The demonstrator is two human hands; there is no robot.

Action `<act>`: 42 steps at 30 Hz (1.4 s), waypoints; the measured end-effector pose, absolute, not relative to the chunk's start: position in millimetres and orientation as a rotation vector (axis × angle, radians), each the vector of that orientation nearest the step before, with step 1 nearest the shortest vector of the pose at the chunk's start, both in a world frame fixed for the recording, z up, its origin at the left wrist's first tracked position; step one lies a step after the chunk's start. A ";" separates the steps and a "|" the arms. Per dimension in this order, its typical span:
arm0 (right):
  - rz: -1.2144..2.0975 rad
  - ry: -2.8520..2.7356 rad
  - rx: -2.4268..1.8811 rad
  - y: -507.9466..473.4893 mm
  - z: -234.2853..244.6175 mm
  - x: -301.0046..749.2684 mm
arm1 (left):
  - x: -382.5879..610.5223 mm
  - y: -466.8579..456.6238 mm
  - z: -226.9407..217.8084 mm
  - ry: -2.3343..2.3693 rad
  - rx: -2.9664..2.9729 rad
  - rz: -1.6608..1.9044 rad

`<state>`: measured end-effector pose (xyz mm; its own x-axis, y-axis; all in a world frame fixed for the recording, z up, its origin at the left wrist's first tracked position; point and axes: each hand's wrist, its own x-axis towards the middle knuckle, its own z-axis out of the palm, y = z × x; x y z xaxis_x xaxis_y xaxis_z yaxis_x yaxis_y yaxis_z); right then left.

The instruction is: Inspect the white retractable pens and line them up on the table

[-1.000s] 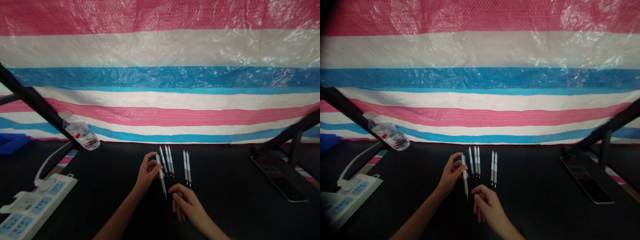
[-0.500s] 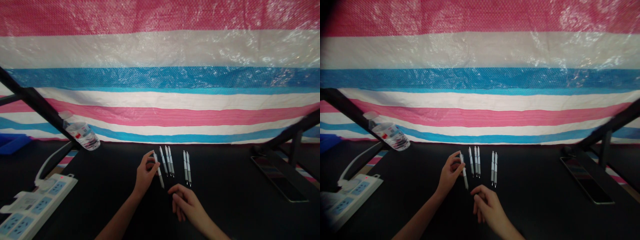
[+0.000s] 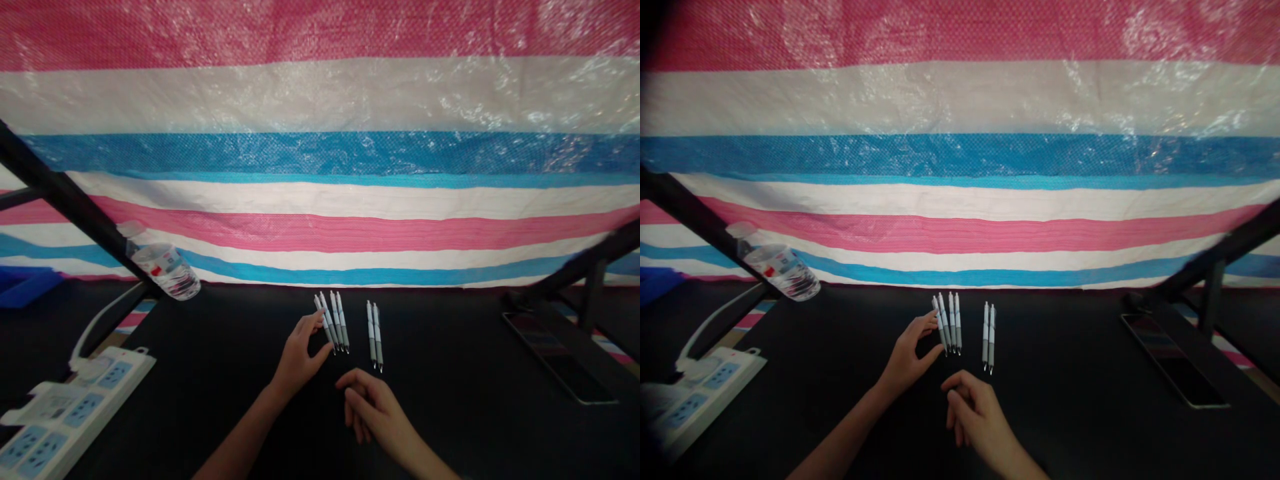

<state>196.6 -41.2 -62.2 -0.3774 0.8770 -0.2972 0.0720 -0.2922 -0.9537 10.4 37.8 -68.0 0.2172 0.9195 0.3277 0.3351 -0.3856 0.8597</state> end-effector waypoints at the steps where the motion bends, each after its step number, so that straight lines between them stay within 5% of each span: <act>1: 1.723 -1.355 -1.234 -41.9 -61.5 196.4 | 10.8 36.7 -67.6 1.149 1.904 1.123; 5: 1.551 -1.532 -1.287 -43.8 -51.3 199.6 | 11.8 33.1 -65.8 1.133 2.014 1.040; 13: 0.199 -2.309 -1.371 -27.4 -43.8 231.1 | 15.3 30.0 -61.8 1.153 2.072 1.081; 18: -0.161 -2.416 -1.459 -19.2 -60.8 240.0 | 17.4 27.7 -58.5 1.154 2.026 1.235; 29: -0.141 -2.491 -1.184 -20.7 -38.9 231.1 | 19.0 24.3 -50.2 1.173 1.972 1.352; 42: 0.555 -1.171 -1.379 -39.8 -29.5 231.0 | 13.4 32.0 -51.4 1.148 1.494 1.220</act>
<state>231.0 -39.8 -29.5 0.3827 0.8718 0.3057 0.3155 0.1876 -0.9302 13.4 32.0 -51.4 0.0960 0.9775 0.1876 0.1279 -0.1991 0.9716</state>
